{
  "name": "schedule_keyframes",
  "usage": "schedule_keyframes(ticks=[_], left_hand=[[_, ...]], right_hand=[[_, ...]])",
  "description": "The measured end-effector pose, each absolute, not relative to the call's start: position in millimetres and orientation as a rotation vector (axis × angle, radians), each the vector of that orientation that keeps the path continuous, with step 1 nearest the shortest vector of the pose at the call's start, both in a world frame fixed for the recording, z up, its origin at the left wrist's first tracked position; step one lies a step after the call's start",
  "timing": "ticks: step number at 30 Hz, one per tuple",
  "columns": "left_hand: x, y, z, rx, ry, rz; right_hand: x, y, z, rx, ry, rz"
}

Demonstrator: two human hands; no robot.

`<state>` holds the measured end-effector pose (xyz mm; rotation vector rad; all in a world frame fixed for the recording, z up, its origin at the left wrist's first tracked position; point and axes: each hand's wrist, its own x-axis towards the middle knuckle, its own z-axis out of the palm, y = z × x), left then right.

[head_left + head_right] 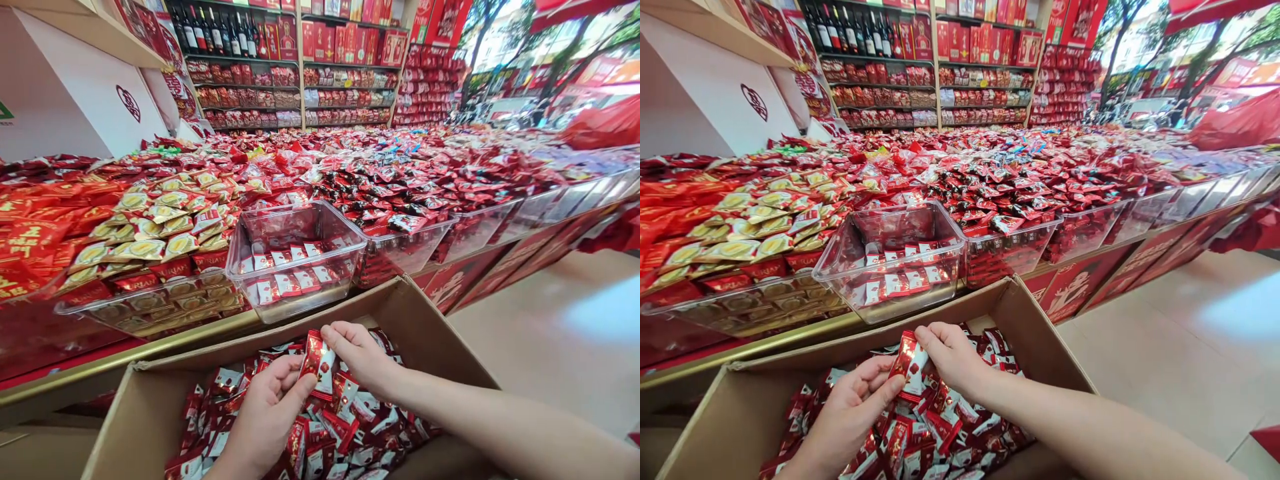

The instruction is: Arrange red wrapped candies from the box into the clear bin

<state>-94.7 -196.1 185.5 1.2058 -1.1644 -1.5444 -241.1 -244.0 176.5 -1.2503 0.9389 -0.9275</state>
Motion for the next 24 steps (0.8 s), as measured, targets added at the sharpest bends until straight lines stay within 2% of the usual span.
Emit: schedule_keyframes(ticks=[7, 11, 18, 21, 24], left_hand=[[-89.2, -204.3, 184.6, 1.218, -0.914, -1.435], [-88.6, -205.1, 186.4, 1.238, -1.052, -1.461], [-83.7, -205.6, 185.6, 1.382, -1.364, -1.288], [-67.1, -215.3, 176.6, 1.585, -1.764, -1.124], [-44.7, -224.7, 157.2, 1.793, -2.008, -1.009]], right_hand=[[-241.3, -240.8, 184.1, -0.930, 0.790, -0.922], [-240.8, -236.7, 183.7, -1.069, 0.831, -0.909], [-245.1, -242.9, 175.8, -1.216, 0.898, -0.883], [-255.2, -251.3, 169.3, -1.388, 0.983, -0.701], [-271.3, -260.6, 160.0, -1.686, 1.079, -0.309]])
